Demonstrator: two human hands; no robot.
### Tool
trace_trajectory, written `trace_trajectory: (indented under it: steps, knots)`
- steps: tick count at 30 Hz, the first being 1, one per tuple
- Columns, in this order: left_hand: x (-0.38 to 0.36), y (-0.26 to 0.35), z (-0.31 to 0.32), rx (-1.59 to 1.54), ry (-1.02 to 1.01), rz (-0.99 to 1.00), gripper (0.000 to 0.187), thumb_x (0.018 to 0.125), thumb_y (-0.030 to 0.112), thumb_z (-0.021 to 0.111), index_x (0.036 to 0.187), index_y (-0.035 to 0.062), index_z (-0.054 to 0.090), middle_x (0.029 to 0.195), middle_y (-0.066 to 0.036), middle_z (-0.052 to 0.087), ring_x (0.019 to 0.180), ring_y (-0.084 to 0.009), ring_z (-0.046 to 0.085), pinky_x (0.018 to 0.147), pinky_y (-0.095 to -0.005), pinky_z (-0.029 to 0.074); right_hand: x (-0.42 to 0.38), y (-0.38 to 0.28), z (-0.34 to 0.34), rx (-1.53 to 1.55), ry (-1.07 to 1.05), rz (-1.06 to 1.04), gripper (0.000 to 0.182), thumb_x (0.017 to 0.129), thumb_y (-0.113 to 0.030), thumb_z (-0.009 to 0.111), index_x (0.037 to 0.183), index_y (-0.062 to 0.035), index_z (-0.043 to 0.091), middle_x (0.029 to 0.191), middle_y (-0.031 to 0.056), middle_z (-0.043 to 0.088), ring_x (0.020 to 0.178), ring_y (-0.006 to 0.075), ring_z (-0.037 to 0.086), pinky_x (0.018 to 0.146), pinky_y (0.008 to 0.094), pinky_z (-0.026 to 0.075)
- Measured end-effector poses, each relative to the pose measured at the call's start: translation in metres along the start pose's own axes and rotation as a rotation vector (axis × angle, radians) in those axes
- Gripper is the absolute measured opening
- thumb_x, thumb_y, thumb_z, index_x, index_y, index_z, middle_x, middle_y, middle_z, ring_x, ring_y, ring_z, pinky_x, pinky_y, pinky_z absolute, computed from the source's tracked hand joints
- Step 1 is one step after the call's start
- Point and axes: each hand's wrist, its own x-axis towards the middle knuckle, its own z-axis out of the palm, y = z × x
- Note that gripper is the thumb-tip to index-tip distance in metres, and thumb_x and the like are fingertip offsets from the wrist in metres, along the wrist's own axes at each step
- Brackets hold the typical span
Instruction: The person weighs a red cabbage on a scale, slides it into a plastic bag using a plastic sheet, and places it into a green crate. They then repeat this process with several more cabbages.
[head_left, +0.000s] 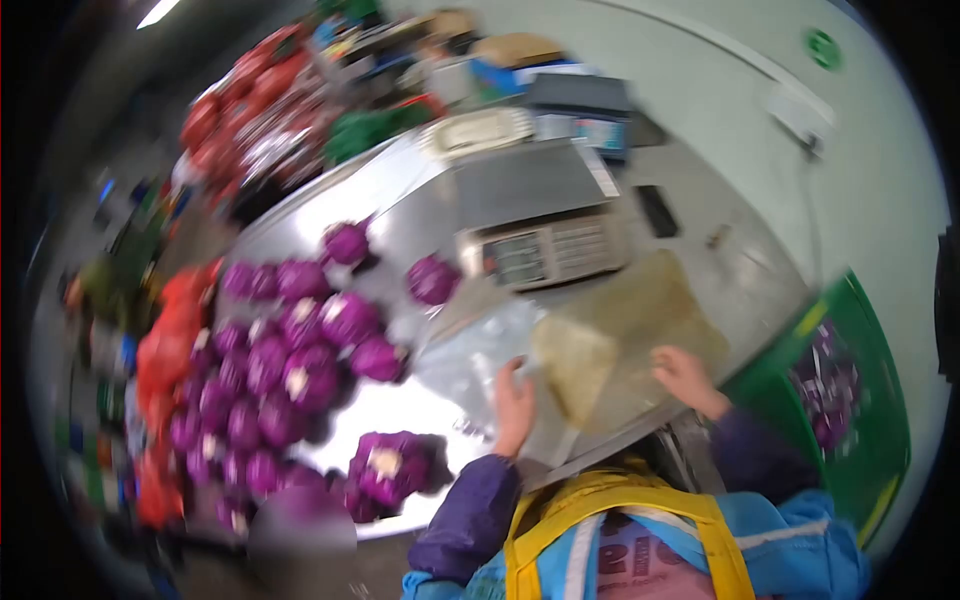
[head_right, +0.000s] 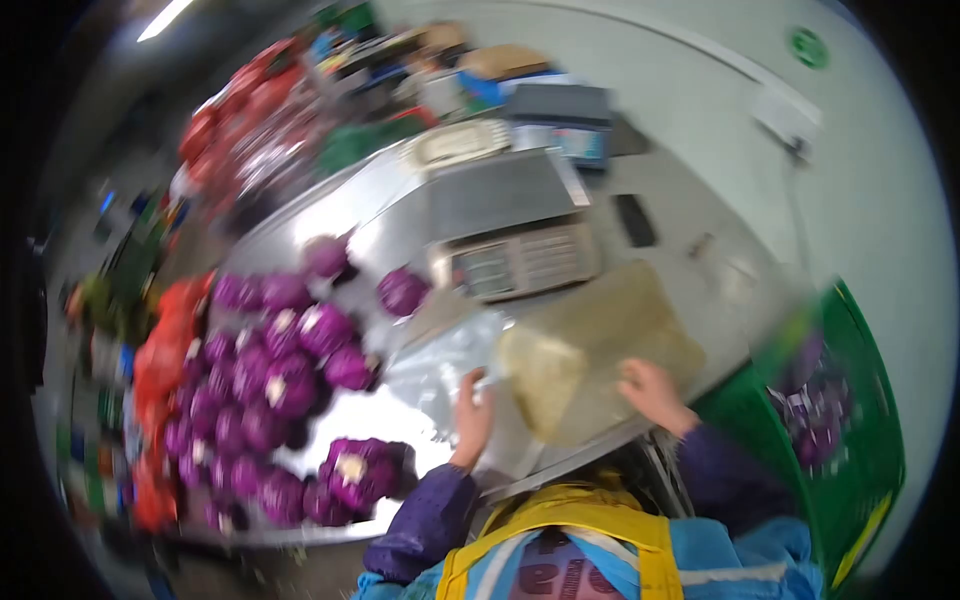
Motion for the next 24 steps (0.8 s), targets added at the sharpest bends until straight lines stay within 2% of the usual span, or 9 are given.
trace_trajectory:
  steps: [3,7,9,13,15,17,19,21,24]
  knots:
    - [-0.033,0.011,-0.006,0.04,0.055,0.072,0.032,0.081,0.008,0.054,0.112,0.0029,0.05,0.109,-0.014,0.054,0.105,-0.0295,0.051,0.089,-0.0343,0.039,-0.01,0.029,-0.002,0.036,-0.018,-0.012,0.024,0.076,-0.009,0.061,0.099,-0.0025,0.057,0.089,0.0132,0.063,0.081,0.0247,0.063,0.07,0.0327,0.05]
    - [-0.061,0.03,-0.041,0.121,0.105,0.076,0.034,0.077,0.005,0.058,0.111,0.0037,0.051,0.11,-0.014,0.053,0.108,-0.032,0.048,0.092,-0.0379,0.037,-0.008,0.017,-0.004,-0.017,-0.087,-0.034,0.021,0.076,-0.005,0.06,0.097,-0.0011,0.057,0.087,0.0129,0.063,0.078,0.0214,0.062,0.068,0.0308,0.049]
    - [-0.068,0.044,-0.077,0.444,0.291,0.229,0.038,0.074,0.004,0.06,0.11,0.0048,0.052,0.112,-0.015,0.05,0.113,-0.0351,0.042,0.094,-0.0425,0.034,-0.006,0.005,-0.001,-0.054,-0.109,-0.066,0.021,0.076,-0.004,0.059,0.097,-0.0008,0.057,0.087,0.0128,0.063,0.077,0.0206,0.062,0.067,0.0304,0.049]
    - [-0.077,0.045,-0.169,0.673,0.587,0.208,0.043,0.074,0.006,0.062,0.115,0.0009,0.048,0.119,-0.019,0.043,0.116,-0.0384,0.037,0.098,-0.0454,0.028,0.007,-0.021,0.01,-0.025,-0.127,-0.099,0.019,0.078,-0.004,0.057,0.097,-0.001,0.058,0.088,0.0114,0.063,0.076,0.0184,0.061,0.065,0.0297,0.049]
    - [-0.087,0.01,-0.203,0.793,0.784,0.048,0.05,0.076,0.01,0.061,0.12,-0.0042,0.041,0.123,-0.023,0.04,0.117,-0.0385,0.035,0.099,-0.0478,0.026,0.01,-0.044,0.021,0.047,-0.172,-0.117,0.018,0.079,-0.004,0.057,0.097,-0.0008,0.058,0.087,0.0105,0.063,0.075,0.0174,0.061,0.065,0.0289,0.049]
    - [-0.091,-0.01,-0.224,0.47,0.78,-0.218,0.049,0.085,0.02,0.053,0.122,-0.0068,0.038,0.122,-0.024,0.041,0.118,-0.0364,0.036,0.101,-0.049,0.022,0.009,-0.069,0.035,0.069,-0.267,-0.112,0.019,0.079,-0.004,0.057,0.097,-0.0011,0.059,0.086,0.0102,0.063,0.074,0.0163,0.061,0.065,0.0287,0.049]
    - [-0.088,-0.018,-0.232,0.682,0.366,-0.499,0.049,0.087,0.027,0.049,0.124,-0.0037,0.038,0.121,-0.021,0.046,0.118,-0.0334,0.039,0.101,-0.0505,0.019,0.014,-0.093,0.058,0.098,-0.373,-0.129,0.02,0.078,-0.004,0.056,0.098,-0.0013,0.059,0.086,0.0098,0.064,0.074,0.0153,0.061,0.066,0.0285,0.049]
    - [-0.086,-0.023,-0.21,0.726,0.56,-0.353,0.048,0.088,0.03,0.048,0.123,-0.0017,0.04,0.119,-0.019,0.048,0.115,-0.0322,0.042,0.1,-0.0551,0.016,0.011,-0.109,0.085,0.15,-0.522,-0.164,0.02,0.078,-0.004,0.057,0.098,0.0001,0.06,0.083,0.009,0.063,0.074,0.0128,0.06,0.064,0.0261,0.049]
    - [-0.085,-0.017,-0.203,0.513,0.518,-0.14,0.049,0.084,0.027,0.054,0.122,-0.0016,0.042,0.126,-0.024,0.039,0.116,-0.0393,0.038,0.098,-0.0434,0.029,0.012,-0.133,0.125,0.363,-0.802,-0.059,0.024,0.081,-0.006,0.056,0.104,0.001,0.057,0.089,0.0091,0.061,0.073,0.0121,0.059,0.062,0.0245,0.049]
